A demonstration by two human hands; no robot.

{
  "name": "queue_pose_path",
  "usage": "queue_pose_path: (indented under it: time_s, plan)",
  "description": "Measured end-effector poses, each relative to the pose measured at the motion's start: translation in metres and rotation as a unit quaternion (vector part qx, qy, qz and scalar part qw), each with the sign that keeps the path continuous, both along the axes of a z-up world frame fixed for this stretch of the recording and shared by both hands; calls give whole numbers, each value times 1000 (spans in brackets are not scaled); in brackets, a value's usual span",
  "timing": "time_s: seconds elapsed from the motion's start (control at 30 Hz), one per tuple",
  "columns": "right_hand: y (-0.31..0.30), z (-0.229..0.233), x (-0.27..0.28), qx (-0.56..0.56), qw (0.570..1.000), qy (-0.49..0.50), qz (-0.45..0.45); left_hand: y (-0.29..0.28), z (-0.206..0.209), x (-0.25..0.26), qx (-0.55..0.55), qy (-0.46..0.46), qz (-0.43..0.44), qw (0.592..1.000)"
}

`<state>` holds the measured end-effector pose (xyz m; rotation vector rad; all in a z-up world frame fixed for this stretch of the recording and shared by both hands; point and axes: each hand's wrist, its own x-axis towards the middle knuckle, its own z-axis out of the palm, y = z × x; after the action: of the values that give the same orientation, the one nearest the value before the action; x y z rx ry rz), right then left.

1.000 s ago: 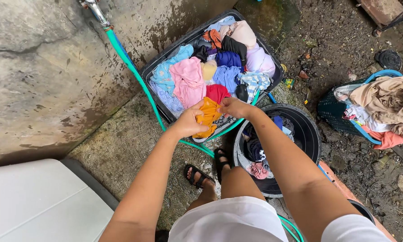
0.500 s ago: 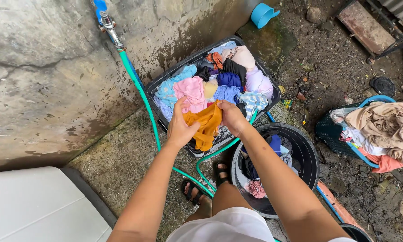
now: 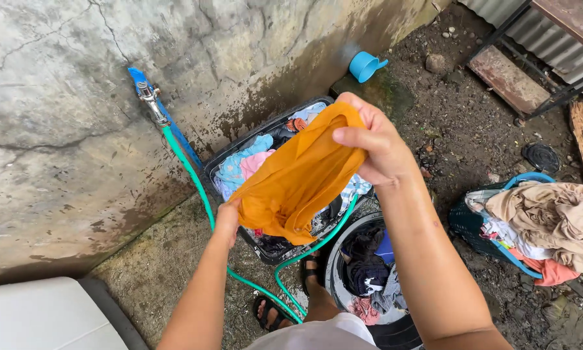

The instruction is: Sorting, rinsing, and preparing laundry for a washing machine.

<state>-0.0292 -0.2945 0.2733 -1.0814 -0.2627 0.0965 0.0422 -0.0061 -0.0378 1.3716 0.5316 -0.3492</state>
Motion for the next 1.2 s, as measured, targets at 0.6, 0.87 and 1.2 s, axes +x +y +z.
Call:
queue_pose_path:
  time_s: [0.6, 0.87, 1.2]
  plan:
    - [51, -277, 45, -350, 932, 87, 45, -77, 358, -48, -395, -218, -269, 851]
    - [28, -256, 87, -29, 960, 127, -248, -2, 343, -42, 203, -445, -313, 814]
    - [-54, -274, 45, -262, 930, 194, -168, 42, 175, 34, 350, -173, -330, 859]
